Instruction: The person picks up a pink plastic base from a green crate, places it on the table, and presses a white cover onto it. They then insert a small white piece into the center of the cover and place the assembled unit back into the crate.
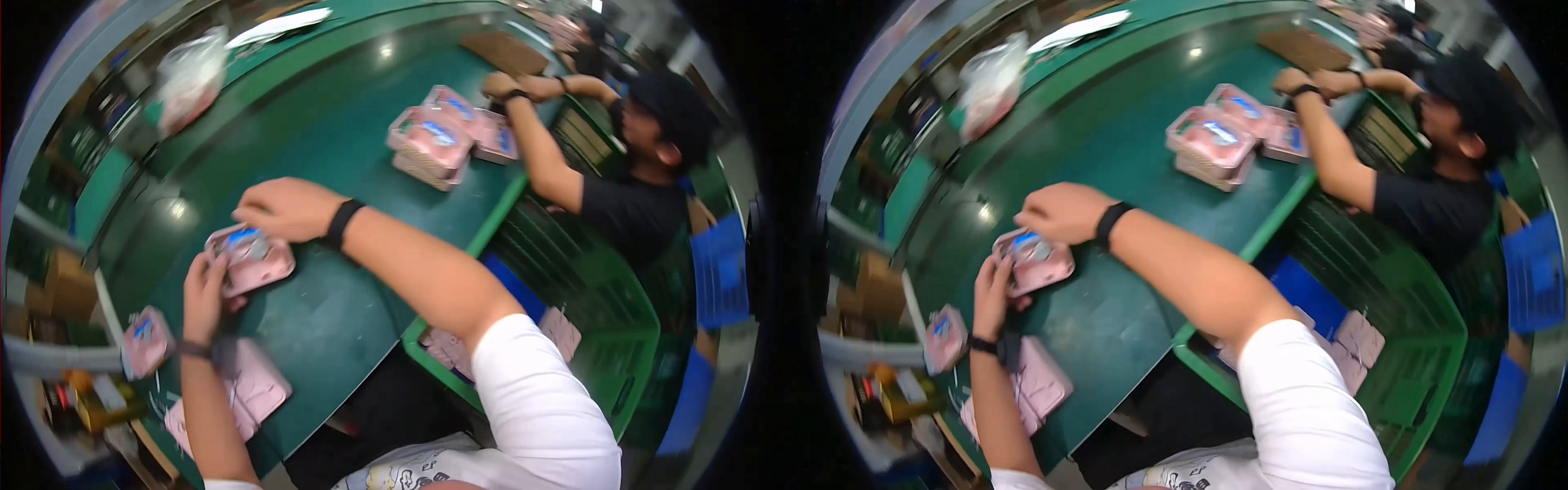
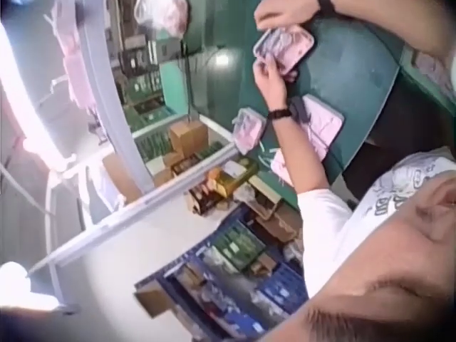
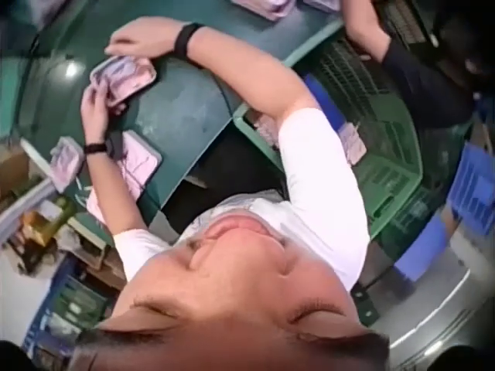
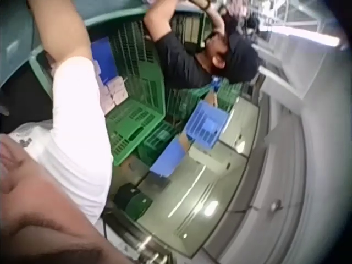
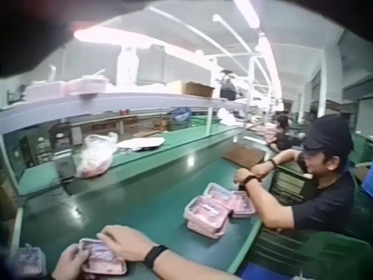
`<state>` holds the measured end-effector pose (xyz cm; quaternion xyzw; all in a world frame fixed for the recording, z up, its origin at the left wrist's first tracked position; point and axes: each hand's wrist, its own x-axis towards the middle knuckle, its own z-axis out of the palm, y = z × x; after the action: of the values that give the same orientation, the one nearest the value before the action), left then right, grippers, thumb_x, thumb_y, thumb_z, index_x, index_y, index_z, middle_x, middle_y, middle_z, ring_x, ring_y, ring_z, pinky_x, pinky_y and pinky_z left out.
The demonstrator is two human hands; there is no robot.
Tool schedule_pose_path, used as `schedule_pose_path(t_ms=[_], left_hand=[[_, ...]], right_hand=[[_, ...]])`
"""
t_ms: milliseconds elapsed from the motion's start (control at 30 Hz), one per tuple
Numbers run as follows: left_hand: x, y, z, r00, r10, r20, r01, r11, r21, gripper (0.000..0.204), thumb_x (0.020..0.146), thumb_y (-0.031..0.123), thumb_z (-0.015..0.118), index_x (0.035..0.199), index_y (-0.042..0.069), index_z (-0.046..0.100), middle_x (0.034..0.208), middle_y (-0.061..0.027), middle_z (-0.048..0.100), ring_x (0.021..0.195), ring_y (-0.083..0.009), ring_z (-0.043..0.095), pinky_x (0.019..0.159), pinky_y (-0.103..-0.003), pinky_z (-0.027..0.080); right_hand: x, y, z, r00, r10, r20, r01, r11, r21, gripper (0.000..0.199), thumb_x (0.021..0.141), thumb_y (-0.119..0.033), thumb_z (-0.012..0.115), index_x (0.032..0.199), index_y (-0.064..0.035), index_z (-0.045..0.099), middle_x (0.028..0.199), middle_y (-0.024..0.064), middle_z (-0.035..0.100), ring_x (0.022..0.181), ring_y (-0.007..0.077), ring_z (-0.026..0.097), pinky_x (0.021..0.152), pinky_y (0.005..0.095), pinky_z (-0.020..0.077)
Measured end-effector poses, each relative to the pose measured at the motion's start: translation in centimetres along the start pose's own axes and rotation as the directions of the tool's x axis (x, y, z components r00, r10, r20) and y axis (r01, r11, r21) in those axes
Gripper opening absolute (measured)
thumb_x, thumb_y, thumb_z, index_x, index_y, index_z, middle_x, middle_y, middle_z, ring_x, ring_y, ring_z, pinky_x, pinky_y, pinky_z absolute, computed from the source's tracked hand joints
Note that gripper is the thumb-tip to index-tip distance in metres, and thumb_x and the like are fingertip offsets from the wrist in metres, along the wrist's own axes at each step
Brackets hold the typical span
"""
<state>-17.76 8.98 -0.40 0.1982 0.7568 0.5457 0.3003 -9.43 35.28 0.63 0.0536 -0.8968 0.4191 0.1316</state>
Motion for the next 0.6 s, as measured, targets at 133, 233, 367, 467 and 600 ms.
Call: schedule_pose_path(t_ms=[133,233,367,467,600], left_hand=[[0.6,-1.2,-0.6,0.998,0.012,-0.058,-0.013,1.0,-0.024,0.045,0.114,0.036,0.065,0.144,0.003,0.057,0.092,-0.0082,0.073,0.059,-0.0148,0.068,0.053,-0.025,0.05],[0.2,-1.8,-0.8,0.997,0.034,-0.062,-0.033,0.999,0.016,0.05,0.114,0.036,0.064,0.151,0.004,0.053,0.094,-0.0086,0.074,0.063,-0.0141,0.069,0.053,-0.024,0.049],[1.1,-1.9,-0.4,0.997,0.078,0.0,-0.078,0.997,0.018,0.048,0.113,0.036,0.068,0.148,0.006,0.06,0.099,-0.0067,0.077,0.071,-0.0126,0.07,0.056,-0.026,0.049],[1.1,-2.5,-0.6,0.993,0.086,0.078,-0.093,0.992,0.08,0.044,0.111,0.037,0.07,0.14,0.005,0.069,0.104,-0.0047,0.077,0.076,-0.0113,0.069,0.058,-0.026,0.049],[0.8,-2.5,-0.6,0.998,0.044,0.036,-0.05,0.98,0.19,0.041,0.112,0.039,0.068,0.136,0.005,0.073,0.109,-0.0047,0.076,0.078,-0.0108,0.068,0.059,-0.025,0.05]], right_hand=[[0.0,1.6,0.7,0.999,-0.026,0.043,0.024,0.998,0.054,0.047,0.106,-0.037,0.059,0.128,0.0022,0.073,0.12,0.0252,0.077,0.114,0.0406,0.074,0.102,0.0468,0.0573],[-0.2,1.7,1.3,0.987,0.095,0.129,-0.103,0.993,0.058,0.059,0.099,-0.043,0.069,0.135,0.0043,0.069,0.127,0.0292,0.074,0.12,0.0427,0.071,0.106,0.0492,0.0559],[-1.5,0.3,2.1,0.996,-0.075,0.047,0.083,0.975,-0.205,0.084,0.085,-0.051,0.084,0.145,0.0028,0.064,0.14,0.0305,0.068,0.128,0.0458,0.066,0.108,0.0523,0.0541],[-2.3,-1.1,3.1,0.975,-0.215,0.049,0.221,0.939,-0.262,0.103,0.073,-0.054,0.093,0.154,0.0,0.058,0.143,0.0275,0.064,0.129,0.0476,0.063,0.109,0.0551,0.0532],[-1.7,-3.7,1.5,0.986,0.092,0.14,-0.033,0.926,-0.375,0.105,0.073,-0.052,0.093,0.155,-0.0013,0.054,0.138,0.0239,0.064,0.126,0.0442,0.065,0.108,0.0552,0.0538]])
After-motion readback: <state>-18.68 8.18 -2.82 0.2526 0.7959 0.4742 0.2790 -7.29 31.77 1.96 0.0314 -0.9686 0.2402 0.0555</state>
